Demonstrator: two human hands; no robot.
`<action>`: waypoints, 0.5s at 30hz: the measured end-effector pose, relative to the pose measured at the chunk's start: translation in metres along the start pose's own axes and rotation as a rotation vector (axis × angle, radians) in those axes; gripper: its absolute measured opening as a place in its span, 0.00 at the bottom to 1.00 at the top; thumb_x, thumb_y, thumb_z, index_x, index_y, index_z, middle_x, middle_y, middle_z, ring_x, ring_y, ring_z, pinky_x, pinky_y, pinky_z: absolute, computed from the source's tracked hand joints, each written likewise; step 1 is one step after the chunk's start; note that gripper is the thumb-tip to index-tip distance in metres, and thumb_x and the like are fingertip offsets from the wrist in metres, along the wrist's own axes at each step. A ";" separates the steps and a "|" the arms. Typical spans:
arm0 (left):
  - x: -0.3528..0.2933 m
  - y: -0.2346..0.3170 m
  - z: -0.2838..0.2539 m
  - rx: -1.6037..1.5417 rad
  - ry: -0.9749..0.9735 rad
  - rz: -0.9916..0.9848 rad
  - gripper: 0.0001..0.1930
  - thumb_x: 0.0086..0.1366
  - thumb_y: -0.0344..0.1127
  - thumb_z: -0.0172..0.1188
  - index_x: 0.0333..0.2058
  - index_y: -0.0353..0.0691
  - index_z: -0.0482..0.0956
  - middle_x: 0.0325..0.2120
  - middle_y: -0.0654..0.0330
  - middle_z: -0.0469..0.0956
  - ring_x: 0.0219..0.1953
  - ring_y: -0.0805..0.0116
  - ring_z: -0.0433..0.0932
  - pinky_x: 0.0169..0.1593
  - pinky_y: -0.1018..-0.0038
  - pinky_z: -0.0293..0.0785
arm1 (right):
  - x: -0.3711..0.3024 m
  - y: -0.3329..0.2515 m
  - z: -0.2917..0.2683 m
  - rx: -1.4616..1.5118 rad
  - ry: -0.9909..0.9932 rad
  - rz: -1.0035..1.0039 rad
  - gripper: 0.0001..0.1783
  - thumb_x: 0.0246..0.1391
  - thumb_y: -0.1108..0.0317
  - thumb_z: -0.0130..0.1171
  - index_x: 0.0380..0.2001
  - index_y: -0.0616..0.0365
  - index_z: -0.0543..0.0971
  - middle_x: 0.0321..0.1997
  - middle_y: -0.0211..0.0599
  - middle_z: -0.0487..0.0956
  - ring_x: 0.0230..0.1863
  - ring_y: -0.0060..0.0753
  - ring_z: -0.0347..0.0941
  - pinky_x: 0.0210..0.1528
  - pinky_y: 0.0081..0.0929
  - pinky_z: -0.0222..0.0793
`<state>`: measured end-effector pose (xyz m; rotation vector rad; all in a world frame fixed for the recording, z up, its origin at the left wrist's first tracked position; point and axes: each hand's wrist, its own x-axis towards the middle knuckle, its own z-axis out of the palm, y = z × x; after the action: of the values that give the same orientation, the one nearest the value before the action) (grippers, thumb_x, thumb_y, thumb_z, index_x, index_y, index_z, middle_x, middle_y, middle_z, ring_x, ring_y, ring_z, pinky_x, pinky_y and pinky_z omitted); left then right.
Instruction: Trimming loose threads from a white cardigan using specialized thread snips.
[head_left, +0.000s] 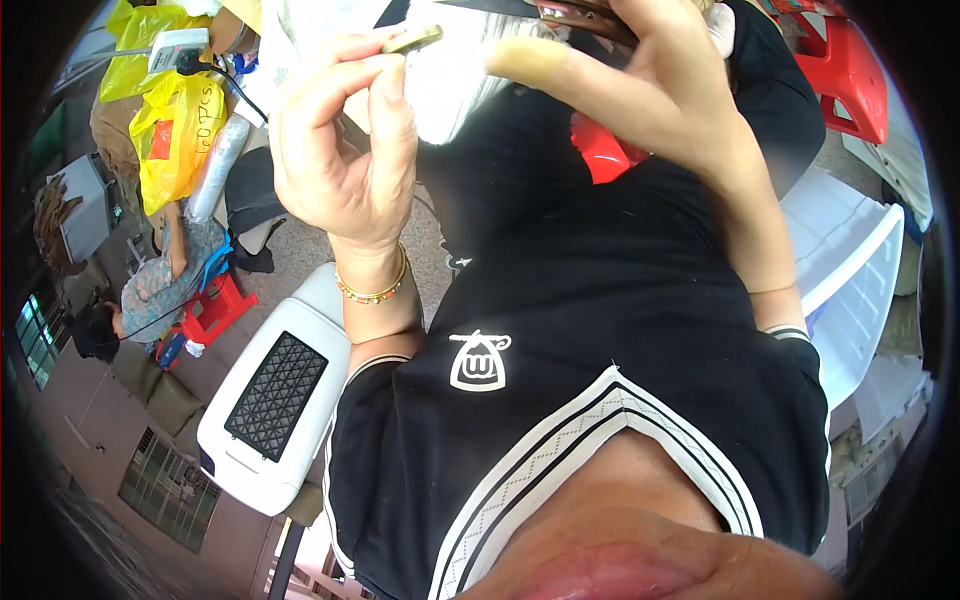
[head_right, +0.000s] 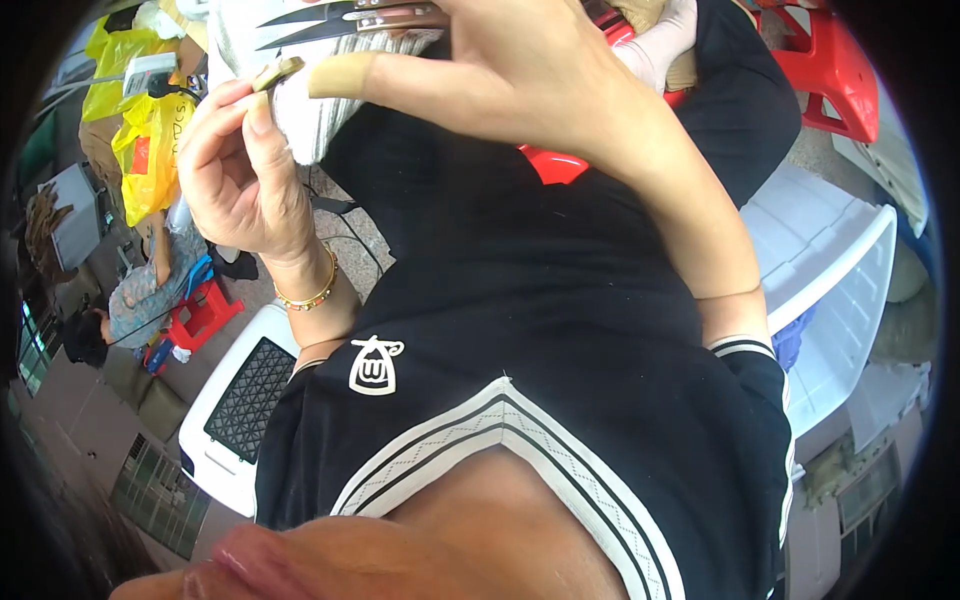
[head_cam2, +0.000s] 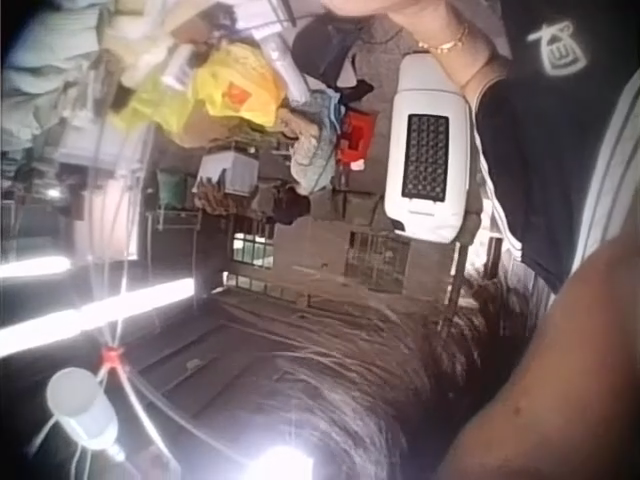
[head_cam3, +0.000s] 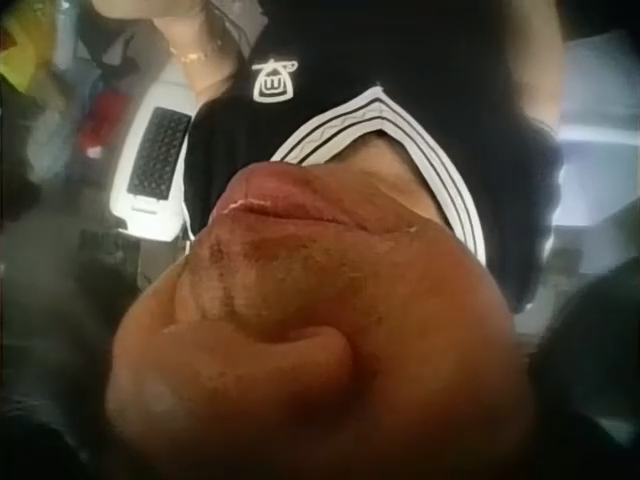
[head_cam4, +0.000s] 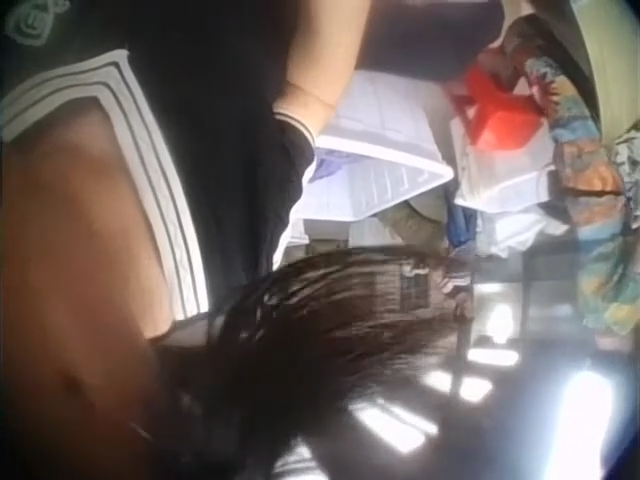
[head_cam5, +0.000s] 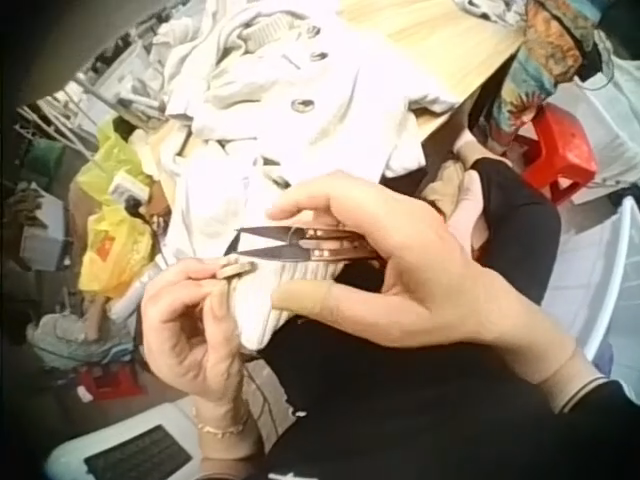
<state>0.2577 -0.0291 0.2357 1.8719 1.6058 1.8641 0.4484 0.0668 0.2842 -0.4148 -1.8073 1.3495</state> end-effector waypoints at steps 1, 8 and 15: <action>0.000 0.001 0.001 0.002 -0.005 0.005 0.09 0.58 0.22 0.67 0.37 0.32 0.79 0.36 0.52 0.82 0.40 0.64 0.81 0.43 0.75 0.78 | -0.001 -0.007 -0.005 -0.121 -0.033 0.028 0.21 0.53 0.70 0.69 0.48 0.67 0.76 0.39 0.42 0.79 0.35 0.23 0.74 0.36 0.20 0.68; 0.004 0.002 -0.001 0.092 -0.124 0.033 0.08 0.66 0.21 0.60 0.42 0.29 0.73 0.43 0.47 0.79 0.38 0.72 0.80 0.44 0.79 0.77 | -0.009 -0.012 -0.004 -0.676 -0.074 -0.074 0.21 0.47 0.65 0.70 0.45 0.57 0.79 0.32 0.34 0.74 0.31 0.34 0.75 0.32 0.27 0.67; 0.003 0.005 0.000 0.079 -0.097 0.006 0.08 0.67 0.22 0.59 0.43 0.28 0.73 0.43 0.46 0.78 0.42 0.68 0.80 0.48 0.75 0.77 | -0.005 -0.013 0.002 -0.701 -0.052 -0.112 0.20 0.41 0.66 0.71 0.41 0.55 0.81 0.28 0.31 0.71 0.27 0.32 0.72 0.27 0.27 0.67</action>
<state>0.2601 -0.0296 0.2413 1.9671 1.6669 1.7080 0.4529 0.0577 0.2940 -0.6318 -2.2820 0.6195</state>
